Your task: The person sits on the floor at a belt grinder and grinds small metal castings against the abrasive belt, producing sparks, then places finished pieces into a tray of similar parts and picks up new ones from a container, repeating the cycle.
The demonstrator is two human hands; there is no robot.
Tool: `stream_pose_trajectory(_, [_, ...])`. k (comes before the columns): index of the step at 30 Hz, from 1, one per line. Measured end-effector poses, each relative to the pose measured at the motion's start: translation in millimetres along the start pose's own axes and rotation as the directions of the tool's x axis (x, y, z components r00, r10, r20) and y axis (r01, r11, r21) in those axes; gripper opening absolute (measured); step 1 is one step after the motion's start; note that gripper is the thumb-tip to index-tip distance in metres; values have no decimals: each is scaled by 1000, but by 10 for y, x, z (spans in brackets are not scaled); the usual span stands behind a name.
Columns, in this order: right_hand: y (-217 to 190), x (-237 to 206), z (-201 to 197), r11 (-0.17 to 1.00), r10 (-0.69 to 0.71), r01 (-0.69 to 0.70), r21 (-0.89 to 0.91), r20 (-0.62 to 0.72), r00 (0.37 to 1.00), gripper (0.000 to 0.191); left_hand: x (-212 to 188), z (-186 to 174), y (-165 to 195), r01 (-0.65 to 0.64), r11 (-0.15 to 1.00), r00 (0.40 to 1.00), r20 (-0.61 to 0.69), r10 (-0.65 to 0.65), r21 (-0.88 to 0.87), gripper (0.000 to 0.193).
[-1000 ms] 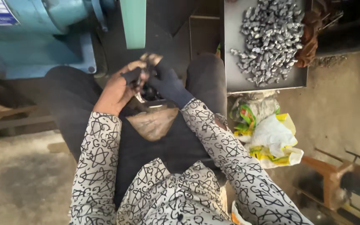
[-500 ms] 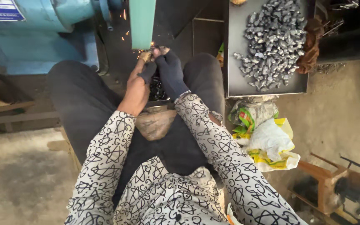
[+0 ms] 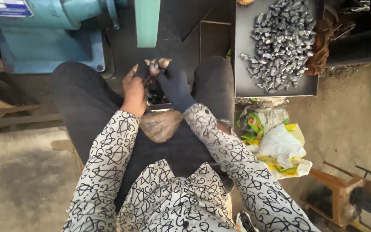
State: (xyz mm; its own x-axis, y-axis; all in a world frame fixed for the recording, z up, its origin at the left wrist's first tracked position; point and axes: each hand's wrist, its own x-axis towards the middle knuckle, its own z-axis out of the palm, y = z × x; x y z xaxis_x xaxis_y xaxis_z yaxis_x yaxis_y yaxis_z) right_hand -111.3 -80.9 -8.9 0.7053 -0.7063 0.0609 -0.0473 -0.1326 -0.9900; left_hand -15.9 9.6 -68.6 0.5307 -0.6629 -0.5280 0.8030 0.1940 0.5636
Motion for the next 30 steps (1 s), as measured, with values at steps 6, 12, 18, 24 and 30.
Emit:
stream_pose_trajectory(6, [227,506,-105,878,256,-248,410,36,966,19,100,106,-70,69,975,969,247,-15,-209,33])
stream_pose_trajectory(12, [154,249,-147,994,98,-99,-38,-23,995,19,-134,206,171,34,998,991,126,-40,47,42])
stream_pose_trajectory(18, [102,54,-114,972,224,-216,-97,78,971,20,-160,169,205,-234,891,970,150,189,390,51])
stream_pose_trajectory(24, [224,226,-42,951,284,-292,102,89,955,19,91,216,194,-266,906,962,154,226,331,17])
stream_pose_trajectory(30, [72,181,-136,948,-10,33,-316,76,997,13,0,201,224,-301,863,947,232,221,405,27])
